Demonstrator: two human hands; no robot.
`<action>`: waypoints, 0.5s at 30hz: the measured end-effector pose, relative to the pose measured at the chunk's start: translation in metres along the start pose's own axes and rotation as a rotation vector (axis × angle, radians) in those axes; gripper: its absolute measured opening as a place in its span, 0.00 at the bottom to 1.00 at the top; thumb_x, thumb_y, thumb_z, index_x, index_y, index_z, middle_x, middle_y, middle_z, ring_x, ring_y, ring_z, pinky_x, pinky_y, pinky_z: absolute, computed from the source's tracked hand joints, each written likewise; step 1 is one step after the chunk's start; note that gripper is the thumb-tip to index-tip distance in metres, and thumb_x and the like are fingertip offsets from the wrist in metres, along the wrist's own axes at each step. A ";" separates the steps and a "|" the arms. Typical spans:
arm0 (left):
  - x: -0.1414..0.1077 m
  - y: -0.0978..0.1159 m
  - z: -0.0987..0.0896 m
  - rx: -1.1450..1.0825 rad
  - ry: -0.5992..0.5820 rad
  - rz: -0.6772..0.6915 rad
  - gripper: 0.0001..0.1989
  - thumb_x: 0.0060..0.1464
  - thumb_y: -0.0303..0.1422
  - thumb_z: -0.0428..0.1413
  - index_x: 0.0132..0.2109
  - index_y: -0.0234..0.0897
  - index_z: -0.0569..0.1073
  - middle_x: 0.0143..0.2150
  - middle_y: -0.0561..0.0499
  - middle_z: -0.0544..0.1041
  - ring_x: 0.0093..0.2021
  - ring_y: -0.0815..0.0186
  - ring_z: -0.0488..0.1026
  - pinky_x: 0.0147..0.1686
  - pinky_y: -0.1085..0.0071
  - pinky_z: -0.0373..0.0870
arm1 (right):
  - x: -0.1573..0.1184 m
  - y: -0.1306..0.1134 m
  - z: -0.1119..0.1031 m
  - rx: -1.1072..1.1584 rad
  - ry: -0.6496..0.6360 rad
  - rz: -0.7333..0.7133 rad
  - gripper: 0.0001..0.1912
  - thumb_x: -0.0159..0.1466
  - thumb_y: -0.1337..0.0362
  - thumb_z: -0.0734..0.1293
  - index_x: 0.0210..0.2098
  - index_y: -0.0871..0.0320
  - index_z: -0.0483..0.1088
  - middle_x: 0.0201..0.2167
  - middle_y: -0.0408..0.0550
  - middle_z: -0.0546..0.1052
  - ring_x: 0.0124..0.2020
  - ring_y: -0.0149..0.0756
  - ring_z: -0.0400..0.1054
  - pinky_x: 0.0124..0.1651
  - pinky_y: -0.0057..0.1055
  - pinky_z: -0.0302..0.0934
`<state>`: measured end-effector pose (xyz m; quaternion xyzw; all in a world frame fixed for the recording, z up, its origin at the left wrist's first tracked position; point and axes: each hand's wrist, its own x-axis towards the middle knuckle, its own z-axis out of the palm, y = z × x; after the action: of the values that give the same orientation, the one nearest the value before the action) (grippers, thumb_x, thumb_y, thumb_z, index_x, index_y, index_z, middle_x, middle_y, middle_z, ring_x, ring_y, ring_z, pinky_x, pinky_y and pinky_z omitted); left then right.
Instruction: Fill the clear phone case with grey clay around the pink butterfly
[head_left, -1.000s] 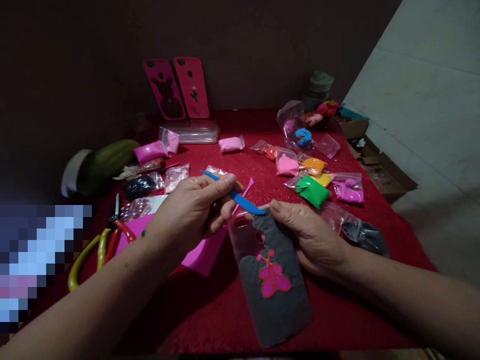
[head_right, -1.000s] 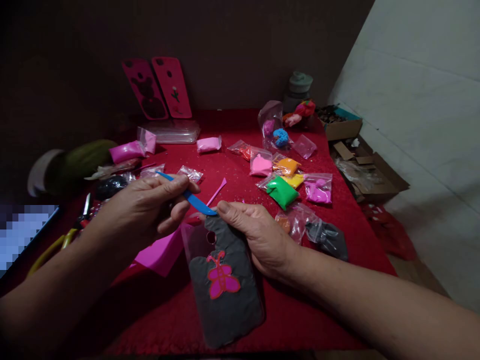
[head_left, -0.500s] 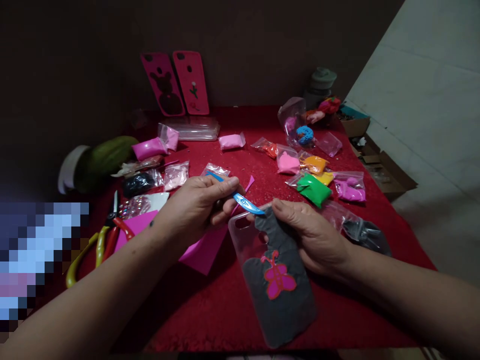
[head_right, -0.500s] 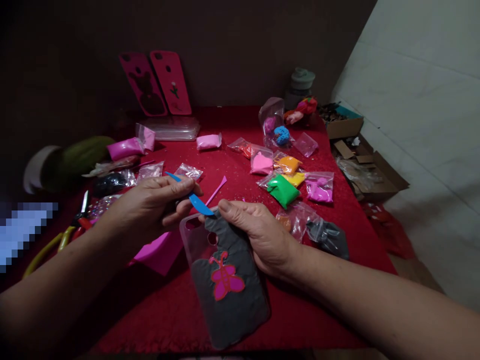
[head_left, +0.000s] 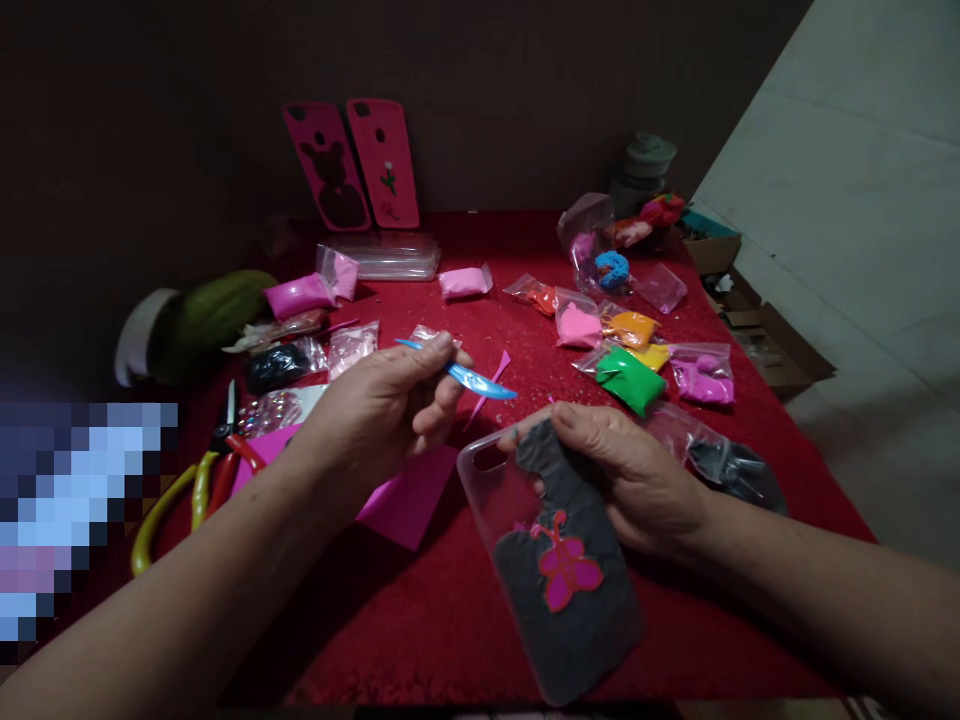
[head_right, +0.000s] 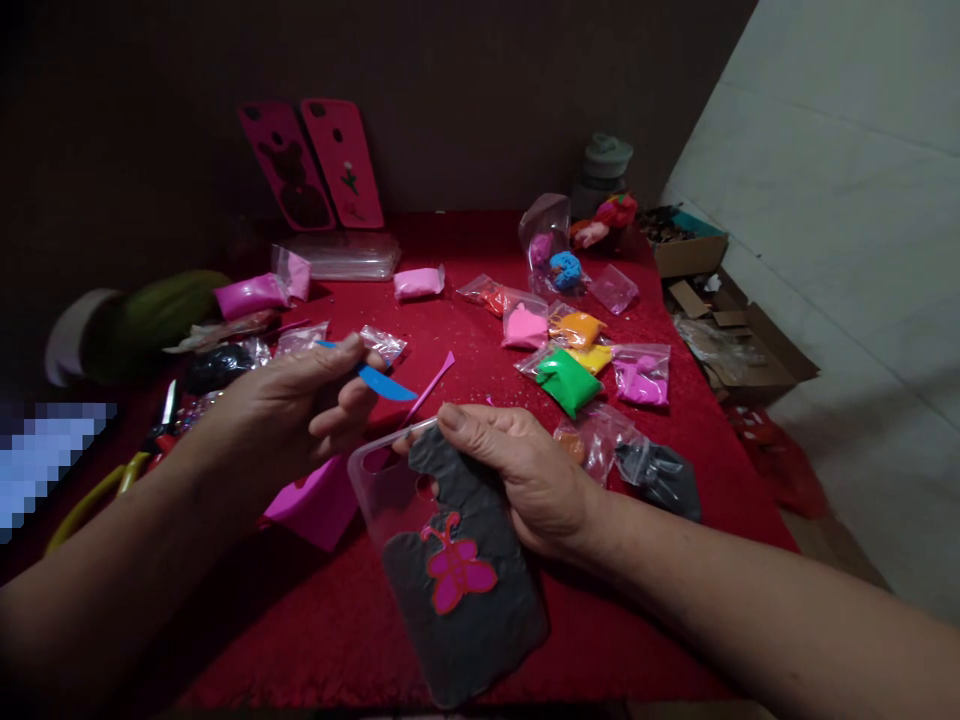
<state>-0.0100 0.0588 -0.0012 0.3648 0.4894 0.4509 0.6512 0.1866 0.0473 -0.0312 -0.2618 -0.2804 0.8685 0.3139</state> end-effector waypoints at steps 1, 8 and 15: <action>-0.001 0.001 -0.002 0.022 0.051 0.074 0.13 0.63 0.36 0.50 0.33 0.35 0.73 0.18 0.58 0.65 0.13 0.77 0.55 0.12 0.81 0.52 | 0.000 0.000 0.000 0.006 0.002 -0.002 0.17 0.57 0.55 0.74 0.35 0.65 0.81 0.24 0.46 0.79 0.22 0.23 0.69 0.27 0.17 0.63; -0.009 -0.012 -0.022 1.063 -0.032 0.975 0.08 0.60 0.27 0.56 0.45 0.38 0.77 0.37 0.49 0.78 0.34 0.68 0.75 0.33 0.73 0.71 | 0.003 0.001 -0.001 0.018 0.009 -0.036 0.15 0.55 0.56 0.75 0.34 0.64 0.81 0.23 0.46 0.78 0.22 0.23 0.69 0.27 0.18 0.63; 0.004 -0.016 -0.037 1.593 -0.425 0.924 0.15 0.65 0.27 0.46 0.48 0.36 0.77 0.42 0.43 0.78 0.43 0.58 0.74 0.41 0.62 0.72 | 0.004 0.001 -0.004 0.004 0.050 -0.029 0.15 0.54 0.57 0.76 0.34 0.63 0.81 0.23 0.46 0.78 0.21 0.23 0.68 0.25 0.17 0.62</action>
<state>-0.0418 0.0586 -0.0269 0.9347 0.3314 0.1215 0.0427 0.1856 0.0508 -0.0358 -0.2787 -0.2744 0.8576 0.3339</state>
